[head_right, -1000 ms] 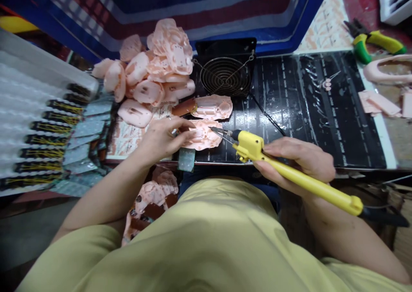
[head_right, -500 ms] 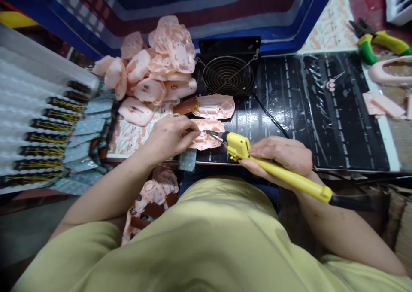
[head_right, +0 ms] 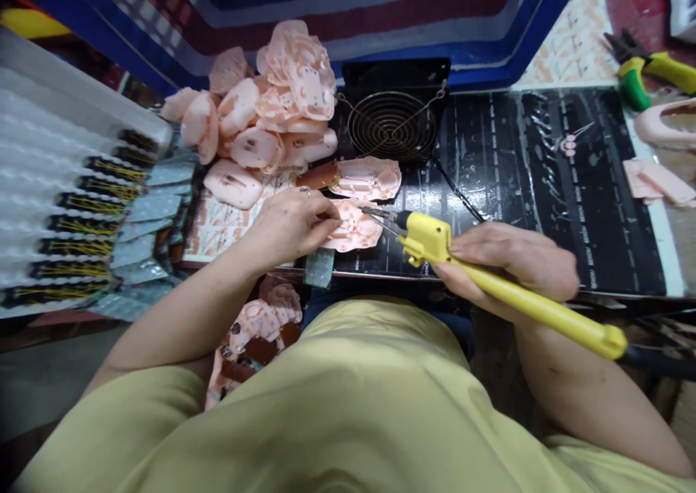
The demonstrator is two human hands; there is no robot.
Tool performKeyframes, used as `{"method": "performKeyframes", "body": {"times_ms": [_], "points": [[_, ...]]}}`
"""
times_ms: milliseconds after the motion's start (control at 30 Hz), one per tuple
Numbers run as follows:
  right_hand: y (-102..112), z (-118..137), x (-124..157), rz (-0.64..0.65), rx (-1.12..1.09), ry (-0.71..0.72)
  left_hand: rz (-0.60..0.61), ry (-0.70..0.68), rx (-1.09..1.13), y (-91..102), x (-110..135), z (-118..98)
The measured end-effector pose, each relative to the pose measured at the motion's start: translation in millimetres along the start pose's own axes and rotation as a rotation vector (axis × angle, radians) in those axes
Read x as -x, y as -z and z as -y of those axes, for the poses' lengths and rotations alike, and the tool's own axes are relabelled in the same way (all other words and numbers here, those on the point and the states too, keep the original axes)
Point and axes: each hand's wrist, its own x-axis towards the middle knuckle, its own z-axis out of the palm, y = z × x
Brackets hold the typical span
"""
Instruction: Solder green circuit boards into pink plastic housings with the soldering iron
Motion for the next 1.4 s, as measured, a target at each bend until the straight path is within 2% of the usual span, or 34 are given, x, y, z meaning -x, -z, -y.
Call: {"method": "performKeyframes", "body": {"times_ms": [67, 200, 300, 400, 500, 567, 667, 967, 1133, 1267, 1400], "points": [[-2, -1, 6, 0.011, -0.006, -0.003, 0.003, 0.009, 0.008, -0.5, 0, 1], [-7, 3, 18, -0.102, 0.149, -0.164, -0.016, -0.006, 0.012, -2.0, 1, 2], [-8, 6, 25, -0.146, 0.185, -0.221, -0.035, -0.015, 0.012, -3.7, 4, 2], [-7, 5, 27, -0.087, 0.202, -0.212, -0.048, -0.021, 0.022, -4.8, 5, 2], [-6, 4, 25, -0.025, 0.202, -0.145, -0.037, -0.02, 0.055, -4.4, 6, 2], [-5, 6, 24, -0.024, 0.206, -0.134, -0.037, -0.003, 0.083, -4.3, 7, 2], [-5, 9, 23, -0.03, 0.226, -0.191, -0.047, 0.021, 0.118, -5.9, 8, 2], [-5, 11, 25, -0.033, 0.239, -0.227, -0.135, -0.02, 0.184, -15.7, 9, 5], [-5, 11, 29, -0.081, 0.24, -0.247, -0.146, -0.083, 0.178, -15.5, 12, 10], [-1, 7, 33, -0.162, 0.216, -0.251, -0.232, -0.169, 0.18, -13.9, 21, 21], [1, 2, 32, -0.289, 0.158, -0.219, -0.159, -0.32, 0.156, -23.6, 30, 30]]}}
